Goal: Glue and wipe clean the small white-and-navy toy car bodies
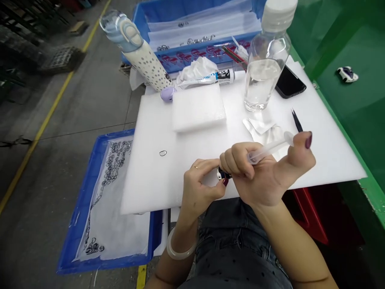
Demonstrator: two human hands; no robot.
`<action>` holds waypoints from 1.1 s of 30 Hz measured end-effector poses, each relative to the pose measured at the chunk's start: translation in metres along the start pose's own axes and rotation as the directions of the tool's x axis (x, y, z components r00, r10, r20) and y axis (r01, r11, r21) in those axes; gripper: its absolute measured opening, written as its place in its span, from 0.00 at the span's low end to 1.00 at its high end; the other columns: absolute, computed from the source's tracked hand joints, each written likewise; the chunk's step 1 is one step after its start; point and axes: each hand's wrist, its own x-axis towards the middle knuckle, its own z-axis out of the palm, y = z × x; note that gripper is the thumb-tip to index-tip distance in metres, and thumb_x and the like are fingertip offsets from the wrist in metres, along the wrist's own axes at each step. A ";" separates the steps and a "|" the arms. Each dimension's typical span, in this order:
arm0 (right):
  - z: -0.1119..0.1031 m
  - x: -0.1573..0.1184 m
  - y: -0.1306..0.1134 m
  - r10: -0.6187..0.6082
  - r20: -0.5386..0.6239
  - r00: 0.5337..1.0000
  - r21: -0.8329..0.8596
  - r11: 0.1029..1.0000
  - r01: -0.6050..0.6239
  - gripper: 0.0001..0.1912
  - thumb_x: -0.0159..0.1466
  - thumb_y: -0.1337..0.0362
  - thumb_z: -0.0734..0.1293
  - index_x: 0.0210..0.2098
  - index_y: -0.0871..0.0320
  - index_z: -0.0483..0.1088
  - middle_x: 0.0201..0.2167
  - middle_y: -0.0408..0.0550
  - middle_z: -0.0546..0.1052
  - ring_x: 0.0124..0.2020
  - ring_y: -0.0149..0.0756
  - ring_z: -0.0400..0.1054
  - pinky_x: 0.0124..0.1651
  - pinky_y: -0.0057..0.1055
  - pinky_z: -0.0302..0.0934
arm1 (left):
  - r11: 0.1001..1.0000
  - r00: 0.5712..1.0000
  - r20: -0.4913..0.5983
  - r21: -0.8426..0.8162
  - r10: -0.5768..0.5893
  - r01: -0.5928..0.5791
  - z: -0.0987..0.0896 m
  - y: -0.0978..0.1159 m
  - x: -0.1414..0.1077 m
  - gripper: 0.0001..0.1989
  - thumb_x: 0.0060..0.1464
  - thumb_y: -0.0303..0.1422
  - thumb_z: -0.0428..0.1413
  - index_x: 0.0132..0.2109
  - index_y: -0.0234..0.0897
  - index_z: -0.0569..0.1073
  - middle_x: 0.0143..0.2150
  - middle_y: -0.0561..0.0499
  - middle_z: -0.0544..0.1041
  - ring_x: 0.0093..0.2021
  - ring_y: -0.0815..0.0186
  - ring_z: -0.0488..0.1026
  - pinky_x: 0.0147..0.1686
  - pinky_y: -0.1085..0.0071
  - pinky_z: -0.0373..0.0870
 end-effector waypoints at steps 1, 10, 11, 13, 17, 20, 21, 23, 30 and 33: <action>0.001 0.002 0.001 0.007 -0.010 1.000 -0.002 1.000 -0.007 0.39 0.57 0.26 0.54 0.16 0.57 0.49 0.12 0.38 0.46 0.17 0.27 0.43 0.23 0.33 0.42 | 1.000 1.000 -0.003 0.004 0.005 -0.005 0.000 0.000 0.000 0.12 0.43 0.28 0.60 0.38 0.39 0.79 0.41 0.50 0.83 0.41 0.58 0.76 0.45 0.59 0.73; 0.011 0.002 -0.002 0.055 -0.100 0.993 -0.065 0.996 -0.062 0.40 0.57 0.26 0.52 0.15 0.57 0.46 0.13 0.40 0.42 0.17 0.29 0.40 0.24 0.33 0.41 | 1.000 1.000 -0.003 0.021 0.009 -0.009 0.000 -0.001 -0.001 0.13 0.44 0.27 0.60 0.40 0.41 0.79 0.41 0.51 0.83 0.42 0.58 0.76 0.45 0.59 0.73; 0.012 0.002 -0.002 0.052 -0.106 0.993 -0.070 0.996 -0.060 0.39 0.57 0.26 0.53 0.15 0.57 0.46 0.13 0.40 0.42 0.17 0.29 0.40 0.24 0.33 0.41 | 1.000 1.000 -0.004 0.021 0.010 -0.010 0.001 -0.001 -0.001 0.13 0.44 0.27 0.60 0.40 0.40 0.79 0.41 0.51 0.84 0.42 0.59 0.76 0.45 0.59 0.73; 0.013 0.001 -0.001 0.048 -0.112 0.993 -0.082 0.995 -0.057 0.39 0.57 0.26 0.53 0.15 0.57 0.46 0.13 0.40 0.42 0.18 0.29 0.40 0.24 0.33 0.41 | 1.000 1.000 -0.007 0.023 0.010 -0.010 0.001 -0.001 -0.001 0.13 0.44 0.27 0.60 0.40 0.40 0.79 0.41 0.50 0.84 0.42 0.59 0.76 0.45 0.59 0.72; 0.013 0.001 -0.001 0.034 -0.136 0.990 -0.085 0.995 -0.046 0.40 0.57 0.26 0.53 0.15 0.57 0.46 0.13 0.40 0.42 0.18 0.29 0.41 0.25 0.34 0.42 | 0.999 1.000 -0.003 0.032 -0.003 0.003 0.001 -0.001 -0.002 0.14 0.43 0.27 0.60 0.41 0.39 0.80 0.42 0.50 0.83 0.43 0.59 0.76 0.45 0.60 0.72; 0.014 0.000 -0.001 0.023 -0.145 0.989 -0.093 0.995 -0.037 0.39 0.57 0.27 0.56 0.15 0.57 0.46 0.13 0.40 0.43 0.18 0.28 0.41 0.25 0.34 0.42 | 0.999 1.000 -0.004 0.038 0.004 -0.003 0.001 -0.001 -0.002 0.14 0.44 0.27 0.60 0.41 0.39 0.80 0.42 0.50 0.83 0.42 0.59 0.76 0.45 0.59 0.73; 0.015 0.000 -0.002 0.018 -0.146 0.989 -0.104 0.994 -0.033 0.39 0.57 0.28 0.56 0.15 0.57 0.47 0.13 0.40 0.43 0.18 0.28 0.41 0.25 0.34 0.41 | 0.999 1.000 -0.005 0.040 0.008 -0.007 0.001 -0.001 -0.002 0.14 0.44 0.27 0.60 0.41 0.39 0.80 0.42 0.50 0.83 0.42 0.59 0.76 0.45 0.59 0.73; 0.016 0.000 -0.002 0.007 -0.153 0.988 -0.127 0.992 -0.027 0.38 0.58 0.28 0.57 0.15 0.56 0.46 0.13 0.39 0.42 0.18 0.29 0.40 0.24 0.34 0.41 | 0.999 1.000 -0.006 0.043 0.013 -0.013 0.001 -0.001 -0.002 0.14 0.43 0.27 0.61 0.41 0.40 0.80 0.42 0.50 0.83 0.42 0.59 0.76 0.45 0.59 0.73; 0.018 0.002 -0.003 -0.005 -0.181 0.983 -0.115 0.993 -0.016 0.39 0.58 0.28 0.55 0.13 0.56 0.46 0.12 0.40 0.42 0.17 0.29 0.41 0.24 0.35 0.41 | 0.999 1.000 -0.006 0.045 0.012 -0.012 0.000 -0.001 -0.002 0.15 0.44 0.27 0.60 0.42 0.40 0.80 0.42 0.50 0.83 0.43 0.58 0.76 0.46 0.59 0.73; 0.017 0.002 -0.003 -0.015 -0.198 0.980 -0.122 0.993 -0.009 0.39 0.59 0.28 0.54 0.13 0.55 0.46 0.12 0.40 0.42 0.17 0.29 0.42 0.23 0.34 0.40 | 0.999 1.000 -0.002 0.053 0.007 -0.007 0.000 0.000 -0.002 0.15 0.44 0.27 0.61 0.42 0.41 0.80 0.42 0.51 0.83 0.43 0.58 0.76 0.45 0.59 0.73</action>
